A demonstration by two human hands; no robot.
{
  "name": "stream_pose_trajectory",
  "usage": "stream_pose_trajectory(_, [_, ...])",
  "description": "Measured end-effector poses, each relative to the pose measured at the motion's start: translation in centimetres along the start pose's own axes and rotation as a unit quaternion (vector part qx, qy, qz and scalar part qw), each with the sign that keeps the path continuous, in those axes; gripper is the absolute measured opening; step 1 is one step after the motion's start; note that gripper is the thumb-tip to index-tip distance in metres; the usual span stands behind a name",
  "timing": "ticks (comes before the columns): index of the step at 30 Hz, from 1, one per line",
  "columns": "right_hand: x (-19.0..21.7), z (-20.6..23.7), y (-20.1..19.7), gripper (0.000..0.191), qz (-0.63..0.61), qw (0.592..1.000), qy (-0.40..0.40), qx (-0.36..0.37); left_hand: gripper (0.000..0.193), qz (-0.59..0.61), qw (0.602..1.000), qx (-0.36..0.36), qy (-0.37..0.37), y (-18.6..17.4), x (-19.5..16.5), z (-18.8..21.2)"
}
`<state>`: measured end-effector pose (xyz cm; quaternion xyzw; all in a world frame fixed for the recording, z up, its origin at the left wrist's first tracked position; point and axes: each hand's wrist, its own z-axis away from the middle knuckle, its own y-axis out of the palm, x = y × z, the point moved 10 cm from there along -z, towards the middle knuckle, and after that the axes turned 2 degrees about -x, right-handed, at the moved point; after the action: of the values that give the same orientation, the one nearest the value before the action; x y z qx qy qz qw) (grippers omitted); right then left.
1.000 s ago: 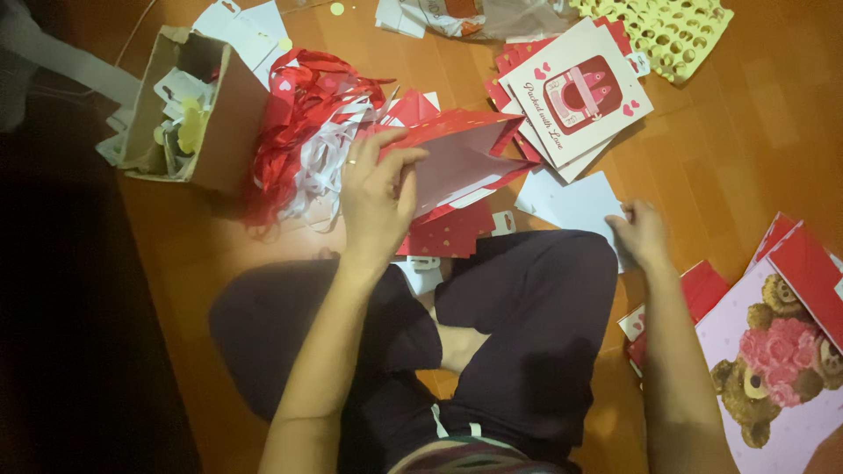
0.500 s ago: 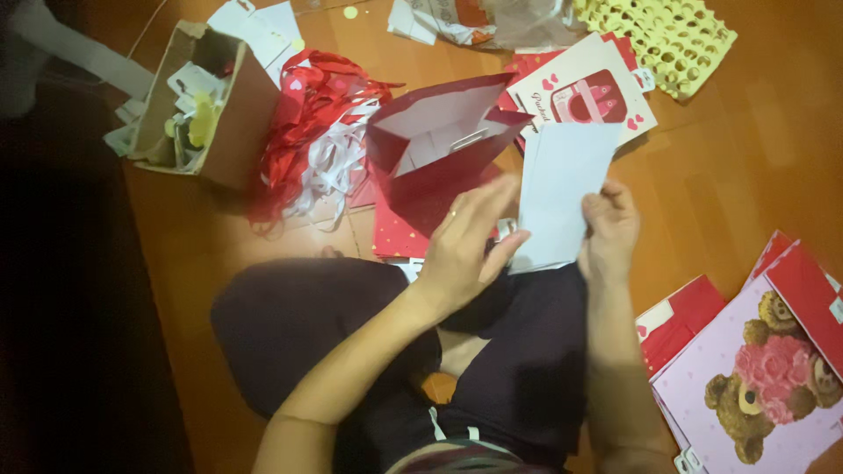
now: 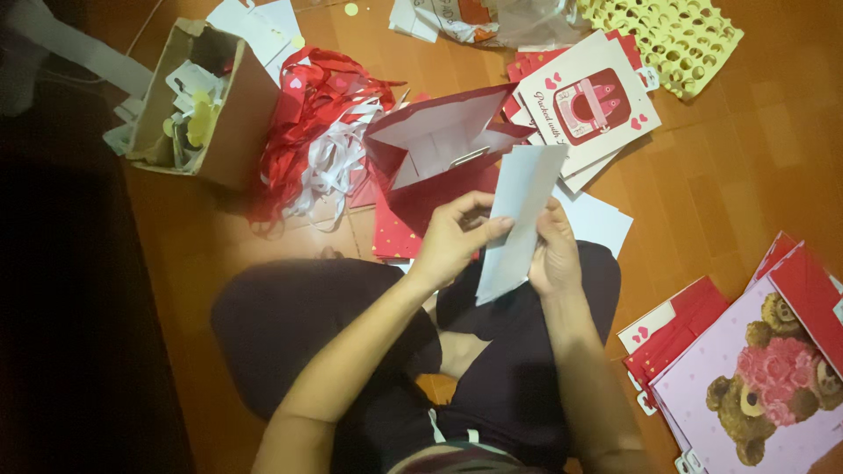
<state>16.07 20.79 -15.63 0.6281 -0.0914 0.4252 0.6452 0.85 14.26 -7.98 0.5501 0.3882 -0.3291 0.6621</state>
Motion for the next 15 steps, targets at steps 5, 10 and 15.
stream_pose_trajectory(5, [2.5,0.5,-3.8,0.028,0.186,0.965,-0.124,-0.139,0.018,-0.326,0.918,-0.107,0.196,1.0,-2.5,1.1])
stream_pose_trajectory(10, [7.7,-2.7,-8.1,0.029,0.221,0.922,-0.217,-0.233,0.032,-0.329,0.911,-0.134,0.209,4.0,1.4,-4.2])
stream_pose_trajectory(15, [12.7,-10.2,-12.4,0.017,0.313,0.887,-0.244,-0.237,0.080,-0.368,0.890,-0.082,0.257,8.0,3.0,-6.3])
